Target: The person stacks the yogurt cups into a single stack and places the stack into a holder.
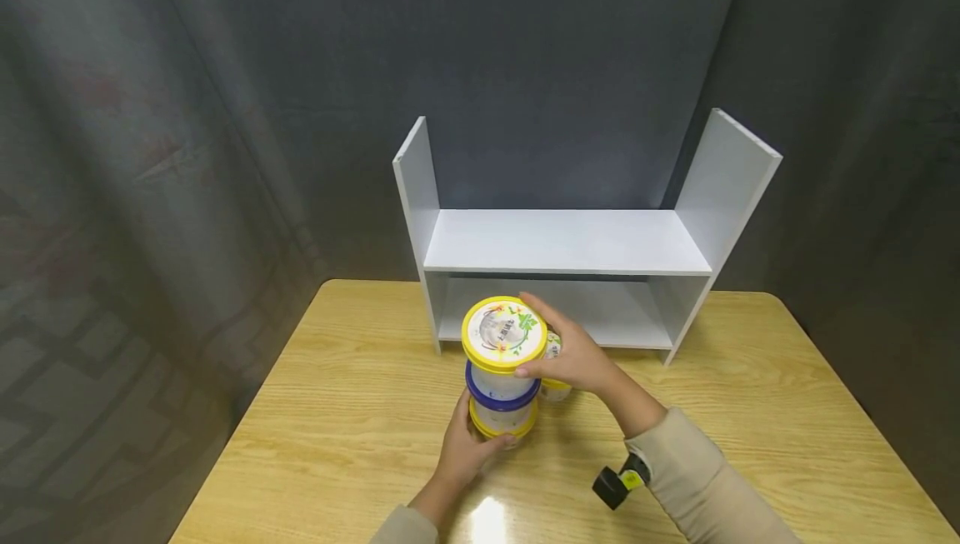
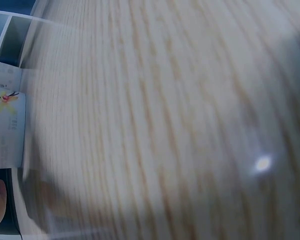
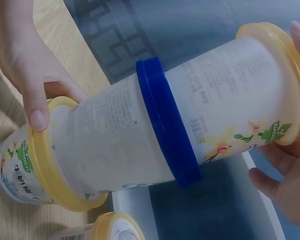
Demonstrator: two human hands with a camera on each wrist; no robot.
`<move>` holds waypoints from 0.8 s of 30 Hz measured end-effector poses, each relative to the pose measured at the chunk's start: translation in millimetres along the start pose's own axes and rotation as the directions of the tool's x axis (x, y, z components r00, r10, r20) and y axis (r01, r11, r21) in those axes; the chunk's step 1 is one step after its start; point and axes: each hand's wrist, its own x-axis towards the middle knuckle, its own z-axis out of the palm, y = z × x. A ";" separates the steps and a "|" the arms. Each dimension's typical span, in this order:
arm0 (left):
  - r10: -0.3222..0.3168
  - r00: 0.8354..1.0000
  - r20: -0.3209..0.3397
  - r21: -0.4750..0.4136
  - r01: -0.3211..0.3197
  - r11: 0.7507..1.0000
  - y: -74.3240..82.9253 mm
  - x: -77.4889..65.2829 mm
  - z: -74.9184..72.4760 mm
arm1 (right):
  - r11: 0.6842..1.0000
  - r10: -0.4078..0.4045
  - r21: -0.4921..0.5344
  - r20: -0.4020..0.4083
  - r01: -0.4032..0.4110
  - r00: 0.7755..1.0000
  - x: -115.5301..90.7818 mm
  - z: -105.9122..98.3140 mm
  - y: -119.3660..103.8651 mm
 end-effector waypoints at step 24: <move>-0.038 0.999 -0.019 0.015 0.038 0.999 -12.3 2.3 0.6 | 0.999 0.034 0.028 -0.084 -0.032 0.996 -29.3 -13.9 42.0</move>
